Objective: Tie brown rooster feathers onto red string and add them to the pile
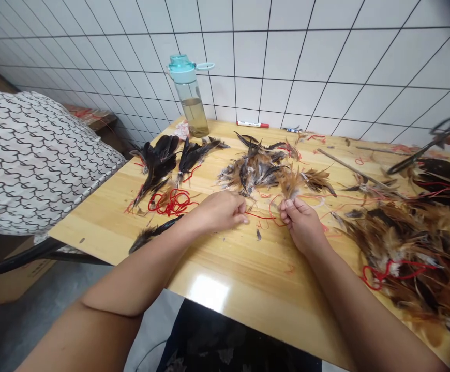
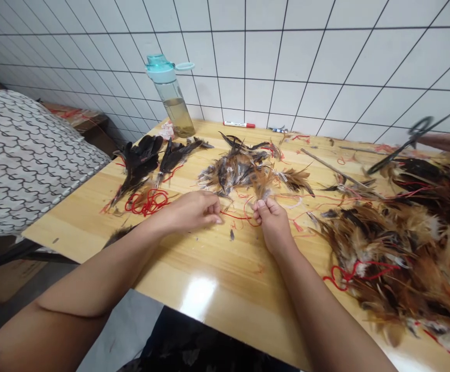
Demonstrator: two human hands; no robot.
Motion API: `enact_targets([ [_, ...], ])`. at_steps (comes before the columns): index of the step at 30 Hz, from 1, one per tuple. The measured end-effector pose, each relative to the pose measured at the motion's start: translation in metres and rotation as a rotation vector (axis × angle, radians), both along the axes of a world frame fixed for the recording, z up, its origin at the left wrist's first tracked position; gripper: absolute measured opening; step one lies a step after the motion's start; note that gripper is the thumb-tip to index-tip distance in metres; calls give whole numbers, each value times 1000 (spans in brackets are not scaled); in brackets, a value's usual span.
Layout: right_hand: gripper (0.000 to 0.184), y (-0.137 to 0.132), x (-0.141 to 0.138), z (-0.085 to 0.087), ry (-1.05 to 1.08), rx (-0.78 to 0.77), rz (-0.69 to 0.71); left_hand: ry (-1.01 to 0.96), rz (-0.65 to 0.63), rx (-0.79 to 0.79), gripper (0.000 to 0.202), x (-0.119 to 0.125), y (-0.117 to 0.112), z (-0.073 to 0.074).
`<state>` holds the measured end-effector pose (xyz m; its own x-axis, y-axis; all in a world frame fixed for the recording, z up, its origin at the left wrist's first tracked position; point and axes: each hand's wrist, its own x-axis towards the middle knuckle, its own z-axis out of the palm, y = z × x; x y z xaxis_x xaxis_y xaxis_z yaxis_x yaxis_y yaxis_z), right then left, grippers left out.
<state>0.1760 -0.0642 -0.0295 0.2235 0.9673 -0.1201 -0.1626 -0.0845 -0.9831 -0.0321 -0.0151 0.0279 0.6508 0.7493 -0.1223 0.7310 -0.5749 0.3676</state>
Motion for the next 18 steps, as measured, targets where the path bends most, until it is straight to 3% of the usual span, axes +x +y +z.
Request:
enact_targets([
  [5, 32, -1, -1, -1, -67, -9, -2, 217, -54, 112, 22, 8, -9, -2],
  [8, 32, -2, -2, -1, -104, -5, -10, 231, -115, 117, 26, 1, -8, 2],
  [14, 29, -4, -4, 1, -238, 23, 4, 9, -186, -162, 17, -24, 6, 28],
  [18, 27, -5, -5, 2, -297, 26, 6, -60, -106, -269, 19, -37, 14, 38],
])
